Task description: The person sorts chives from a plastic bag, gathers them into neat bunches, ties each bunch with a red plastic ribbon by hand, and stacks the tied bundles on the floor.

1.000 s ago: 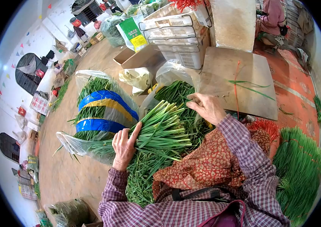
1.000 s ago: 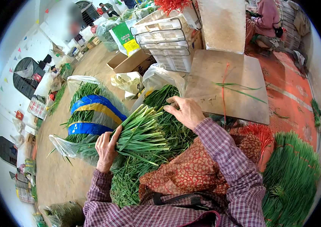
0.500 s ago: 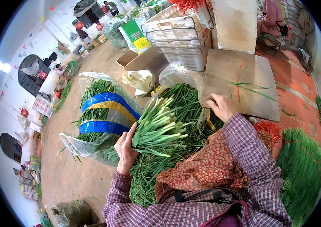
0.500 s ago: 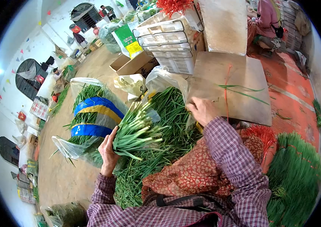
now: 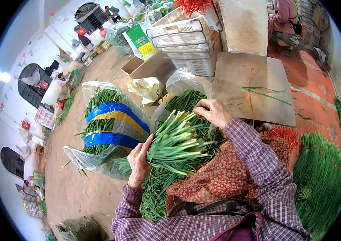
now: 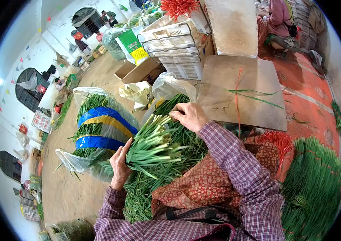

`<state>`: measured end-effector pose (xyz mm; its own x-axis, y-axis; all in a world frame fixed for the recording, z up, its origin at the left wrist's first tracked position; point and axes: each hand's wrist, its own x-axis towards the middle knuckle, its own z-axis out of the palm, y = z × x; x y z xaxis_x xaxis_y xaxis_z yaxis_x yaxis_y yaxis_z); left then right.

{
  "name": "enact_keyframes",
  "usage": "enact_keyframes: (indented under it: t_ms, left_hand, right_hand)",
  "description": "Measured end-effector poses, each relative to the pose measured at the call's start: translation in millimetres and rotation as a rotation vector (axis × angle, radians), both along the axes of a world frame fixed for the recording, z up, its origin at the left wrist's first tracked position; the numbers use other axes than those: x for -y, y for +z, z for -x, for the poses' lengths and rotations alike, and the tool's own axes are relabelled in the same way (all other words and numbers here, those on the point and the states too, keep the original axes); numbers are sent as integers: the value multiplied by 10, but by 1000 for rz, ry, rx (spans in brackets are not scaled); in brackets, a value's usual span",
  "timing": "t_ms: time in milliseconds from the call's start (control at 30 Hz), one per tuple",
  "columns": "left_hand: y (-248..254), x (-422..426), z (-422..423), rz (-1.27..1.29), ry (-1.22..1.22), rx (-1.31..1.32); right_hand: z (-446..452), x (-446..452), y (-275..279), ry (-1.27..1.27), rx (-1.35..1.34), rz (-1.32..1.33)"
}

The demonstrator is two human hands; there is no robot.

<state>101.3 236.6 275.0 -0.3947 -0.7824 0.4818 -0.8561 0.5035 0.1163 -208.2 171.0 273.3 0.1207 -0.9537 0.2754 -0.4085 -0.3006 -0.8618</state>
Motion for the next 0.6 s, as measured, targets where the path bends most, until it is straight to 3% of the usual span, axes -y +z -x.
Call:
enact_keyframes:
  t_ms: [33,100,167,233,300,367,433,500,600]
  left_hand:
    - [-38,13,6,-1,0,0]
    - [-168,66,-16,-225,-162,-324]
    - [-270,36,-140,-689,-107,-590]
    - [-210,-51,-101,-875,-47,-879]
    - [-201,-86,-128,-933,1,-928]
    - [-249,-106,-139,-1141,11,-1173]
    - [-289,-106,-124,-1181,22,-1138]
    - [-499,-82,-160,-1206,-25,-1190]
    - [-442,-113,-61,-1207,-72,-1177]
  right_hand:
    - [27,-3,-8,0,0,-1]
    - [117,-2,-30,-153,-72,74]
    - [389,107,-233,-301,-62,204]
    - [701,-33,-128,-502,-188,201]
    - [989,-182,-74,-519,-533,115]
    - [977,-334,-129,-365,-551,47]
    - [919,-434,-98,-224,-565,-26]
    - [685,-475,43,-114,-438,127]
    - [421,-454,169,-157,-307,158]
